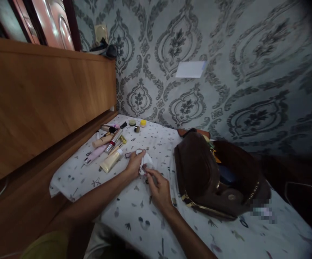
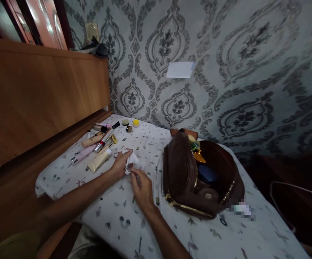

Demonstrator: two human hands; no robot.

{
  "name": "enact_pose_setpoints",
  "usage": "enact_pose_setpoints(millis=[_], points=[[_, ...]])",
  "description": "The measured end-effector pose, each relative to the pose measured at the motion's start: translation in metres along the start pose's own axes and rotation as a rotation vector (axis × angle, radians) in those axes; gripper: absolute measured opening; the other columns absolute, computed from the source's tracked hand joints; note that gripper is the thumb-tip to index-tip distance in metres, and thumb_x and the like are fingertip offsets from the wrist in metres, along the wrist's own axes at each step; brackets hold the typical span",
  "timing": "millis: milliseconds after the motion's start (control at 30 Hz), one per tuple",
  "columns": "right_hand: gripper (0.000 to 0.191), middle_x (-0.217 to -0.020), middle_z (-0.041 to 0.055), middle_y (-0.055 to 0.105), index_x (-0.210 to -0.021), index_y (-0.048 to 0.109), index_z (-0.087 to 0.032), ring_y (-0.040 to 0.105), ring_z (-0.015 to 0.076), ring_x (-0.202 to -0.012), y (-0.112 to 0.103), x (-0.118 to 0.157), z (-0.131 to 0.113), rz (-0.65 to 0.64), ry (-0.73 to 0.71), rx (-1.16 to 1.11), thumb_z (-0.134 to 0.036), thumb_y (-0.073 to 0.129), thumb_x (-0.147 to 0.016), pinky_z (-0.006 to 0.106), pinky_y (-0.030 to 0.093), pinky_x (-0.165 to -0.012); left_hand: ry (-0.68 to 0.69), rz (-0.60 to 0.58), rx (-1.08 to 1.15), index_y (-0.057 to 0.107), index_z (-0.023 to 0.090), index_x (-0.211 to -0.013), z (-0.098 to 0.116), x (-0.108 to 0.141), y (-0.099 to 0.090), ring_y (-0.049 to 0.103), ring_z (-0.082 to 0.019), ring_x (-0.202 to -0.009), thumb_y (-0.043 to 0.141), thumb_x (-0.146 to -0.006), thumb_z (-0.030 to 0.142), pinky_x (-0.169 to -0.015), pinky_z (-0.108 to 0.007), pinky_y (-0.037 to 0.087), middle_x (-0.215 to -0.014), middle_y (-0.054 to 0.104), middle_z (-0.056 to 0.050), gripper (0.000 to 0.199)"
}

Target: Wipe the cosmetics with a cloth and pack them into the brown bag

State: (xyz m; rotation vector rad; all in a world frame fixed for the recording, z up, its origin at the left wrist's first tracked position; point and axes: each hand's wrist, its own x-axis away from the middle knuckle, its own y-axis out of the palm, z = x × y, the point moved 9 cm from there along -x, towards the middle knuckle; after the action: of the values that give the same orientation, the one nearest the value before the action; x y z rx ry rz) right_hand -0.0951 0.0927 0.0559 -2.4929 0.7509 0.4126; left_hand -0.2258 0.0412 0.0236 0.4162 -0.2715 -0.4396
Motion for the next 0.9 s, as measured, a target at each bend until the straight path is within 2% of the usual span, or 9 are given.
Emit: enact_pose_setpoints(millis=[100, 200, 267, 367, 467, 600, 733, 900], points=[[0.031, -0.1, 0.0098, 0.075, -0.103, 0.072, -0.018, 0.07, 0.0229, -0.091, 0.001, 0.0, 0.006, -0.008, 0.052, -0.01, -0.035, 0.049, -0.092, 0.034, 0.055, -0.083, 0.077, -0.024, -0.136, 0.056, 0.018, -0.081, 0.013, -0.008, 0.004, 0.045, -0.008, -0.045, 0.073, -0.073, 0.051, -0.041, -0.018, 0.031, -0.055, 0.047, 0.007, 0.038], [0.033, -0.095, 0.0098, 0.075, -0.102, 0.072, -0.018, 0.071, 0.0228, -0.087, 0.001, 0.0, 0.013, 0.001, 0.113, -0.046, -0.039, 0.05, -0.091, 0.032, 0.055, -0.075, 0.149, -0.032, -0.321, 0.062, 0.017, -0.093, 0.03, -0.033, 0.009, 0.045, -0.008, -0.046, 0.065, -0.086, 0.041, -0.043, -0.018, 0.034, -0.057, 0.047, 0.007, 0.026], [0.033, -0.091, 0.0097, 0.075, -0.101, 0.072, -0.017, 0.071, 0.0233, -0.087, 0.001, -0.001, 0.017, 0.008, 0.15, -0.068, -0.041, 0.051, -0.09, 0.031, 0.056, -0.073, 0.193, -0.018, -0.463, 0.063, 0.015, -0.101, 0.043, -0.057, 0.012, 0.051, -0.009, -0.053, 0.061, -0.092, 0.036, -0.049, -0.021, 0.043, -0.068, 0.056, 0.004, 0.023], [0.035, -0.081, 0.0084, 0.074, -0.098, 0.072, -0.017, 0.071, 0.0231, -0.08, -0.001, -0.002, 0.019, 0.022, 0.174, -0.1, -0.044, 0.051, -0.089, 0.031, 0.056, -0.069, 0.259, 0.037, -0.683, 0.062, 0.014, -0.112, 0.068, -0.098, 0.011, 0.064, -0.016, -0.082, 0.06, -0.095, 0.036, -0.072, -0.033, 0.057, -0.101, 0.066, -0.005, 0.027], [0.037, -0.075, 0.0077, 0.073, -0.096, 0.072, -0.017, 0.071, 0.0229, -0.074, -0.003, -0.003, 0.02, 0.033, 0.193, -0.135, -0.047, 0.052, -0.088, 0.032, 0.056, -0.068, 0.313, 0.115, -0.889, 0.061, 0.016, -0.12, 0.095, -0.138, 0.006, 0.064, -0.022, -0.104, 0.061, -0.094, 0.035, -0.088, -0.044, 0.056, -0.121, 0.063, -0.009, 0.032], [0.041, -0.073, 0.008, 0.073, -0.095, 0.073, -0.018, 0.07, 0.0227, -0.07, -0.005, -0.003, 0.027, 0.041, 0.233, -0.165, -0.053, 0.054, -0.087, 0.031, 0.054, -0.064, 0.325, 0.212, -1.159, 0.058, 0.017, -0.126, 0.121, -0.183, -0.005, 0.062, -0.025, -0.11, 0.062, -0.094, 0.035, -0.092, -0.047, 0.054, -0.128, 0.06, -0.01, 0.037], [0.047, -0.068, 0.0076, 0.071, -0.093, 0.073, -0.018, 0.067, 0.0223, -0.064, -0.003, -0.003, 0.035, 0.046, 0.272, -0.198, -0.06, 0.055, -0.085, 0.031, 0.052, -0.06, 0.34, 0.208, -1.404, 0.056, 0.018, -0.129, 0.131, -0.217, -0.006, 0.061, -0.026, -0.113, 0.062, -0.094, 0.036, -0.094, -0.048, 0.053, -0.131, 0.058, -0.011, 0.039], [0.049, -0.068, 0.008, 0.07, -0.094, 0.073, -0.018, 0.066, 0.0226, -0.064, 0.001, 0.001, 0.05, 0.033, 0.328, -0.262, -0.063, 0.054, -0.086, 0.03, 0.05, -0.059, 0.375, 0.045, -1.592, 0.056, 0.018, -0.13, 0.125, -0.25, 0.008, 0.06, -0.026, -0.114, 0.062, -0.094, 0.035, -0.095, -0.049, 0.053, -0.133, 0.057, -0.011, 0.04]])
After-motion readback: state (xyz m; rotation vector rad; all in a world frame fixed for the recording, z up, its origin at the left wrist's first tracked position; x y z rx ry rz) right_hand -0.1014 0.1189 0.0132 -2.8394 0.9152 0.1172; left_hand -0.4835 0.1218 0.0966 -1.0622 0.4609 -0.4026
